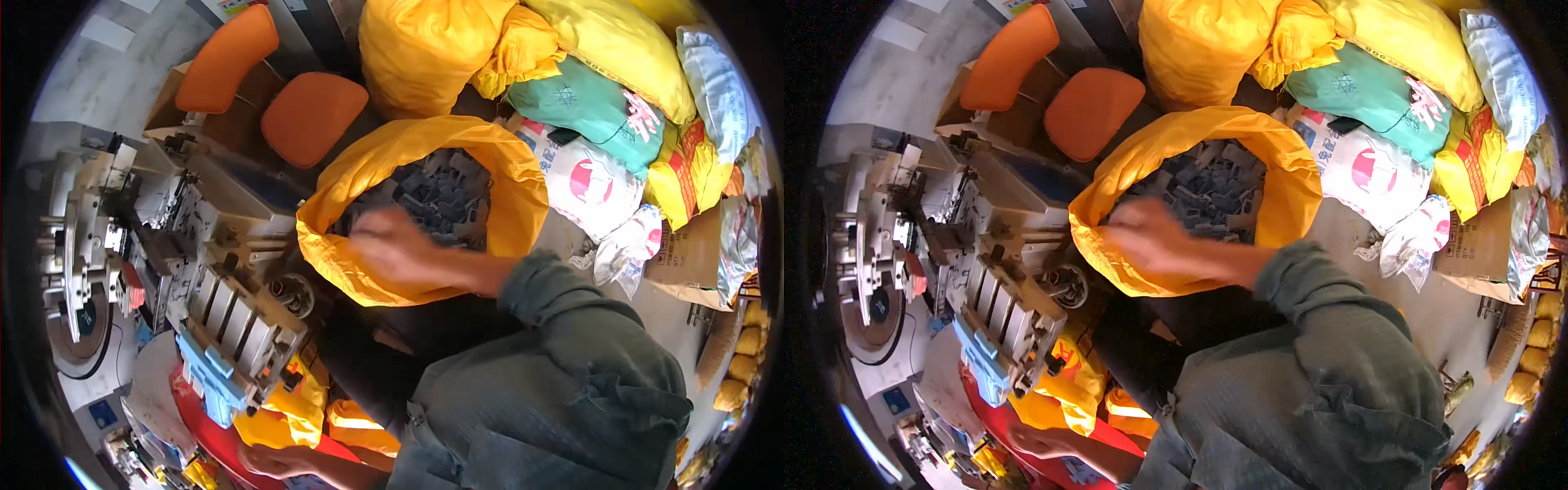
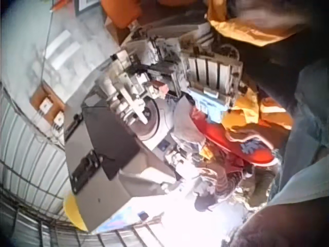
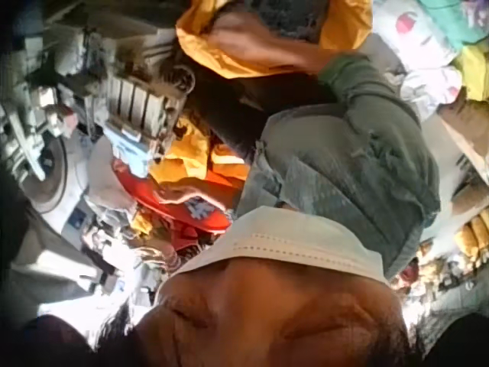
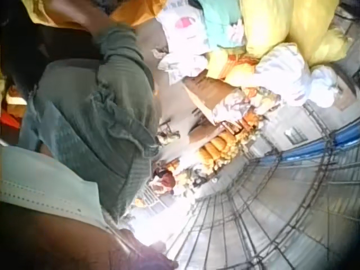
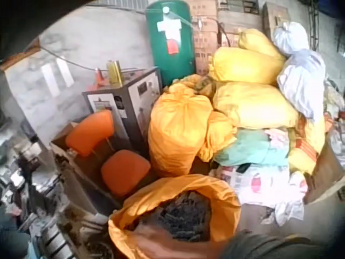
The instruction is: The person retrieves plastic toy gun parts from a yellow bag, positions them onto a printing machine to print on them, and transfers the printed parts into another bag. The person then adjusts the bag inside a cardboard box.
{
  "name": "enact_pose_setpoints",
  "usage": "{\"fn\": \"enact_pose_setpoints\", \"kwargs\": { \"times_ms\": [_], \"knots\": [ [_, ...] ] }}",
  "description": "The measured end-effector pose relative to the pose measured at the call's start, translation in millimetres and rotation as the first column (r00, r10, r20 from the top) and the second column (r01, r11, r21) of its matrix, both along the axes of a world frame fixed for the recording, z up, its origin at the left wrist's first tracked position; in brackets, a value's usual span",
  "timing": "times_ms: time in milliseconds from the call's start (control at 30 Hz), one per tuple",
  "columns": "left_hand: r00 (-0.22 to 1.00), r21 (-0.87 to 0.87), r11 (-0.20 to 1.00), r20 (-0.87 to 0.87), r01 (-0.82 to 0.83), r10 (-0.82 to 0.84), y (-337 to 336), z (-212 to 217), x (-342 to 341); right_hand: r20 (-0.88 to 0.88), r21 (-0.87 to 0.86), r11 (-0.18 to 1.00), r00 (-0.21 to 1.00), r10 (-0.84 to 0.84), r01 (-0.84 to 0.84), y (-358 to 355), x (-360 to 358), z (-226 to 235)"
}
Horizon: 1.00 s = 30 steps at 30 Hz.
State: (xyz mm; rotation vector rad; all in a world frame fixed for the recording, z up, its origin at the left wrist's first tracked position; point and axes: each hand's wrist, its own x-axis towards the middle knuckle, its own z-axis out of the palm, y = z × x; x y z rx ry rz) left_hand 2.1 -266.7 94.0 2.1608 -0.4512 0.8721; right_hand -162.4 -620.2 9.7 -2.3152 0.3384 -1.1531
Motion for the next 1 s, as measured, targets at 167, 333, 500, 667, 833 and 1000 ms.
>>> {"fn": "enact_pose_setpoints", "kwargs": {
  "times_ms": [167,333,500,667,833,1000],
  "knots": [
    [0.958,0.261,0.959,-0.287,0.106,-0.027,-1,-60,-54,-0.601,-0.432,0.743,0.451,-0.66,0.512,-148,-81,-76],
    [0.62,-0.078,0.898,-0.697,0.433,-0.359,-61,-109,-72,-0.88,0.285,0.528,0.436,-0.187,0.8,-230,-89,-134],
    [0.283,-0.47,0.835,-0.791,0.285,-0.542,-146,-150,-59,-0.224,0.956,0.156,0.963,-0.15,0.247,-182,-6,-105],
    [0.078,-0.62,0.78,-0.777,0.085,-0.625,-204,-186,-53,-0.24,0.928,0.309,0.968,0.068,0.208,-83,-45,-4],
    [0.101,-0.382,0.907,-0.91,0.18,-0.403,-224,-194,-46,-0.011,1.0,0.013,1.0,-0.029,0.011,-181,-65,25],
    [0.129,-0.603,0.764,-0.759,0.231,-0.638,-209,-162,-35,-0.293,0.875,0.407,0.956,0.016,0.262,-221,-41,17]
  ]
}}
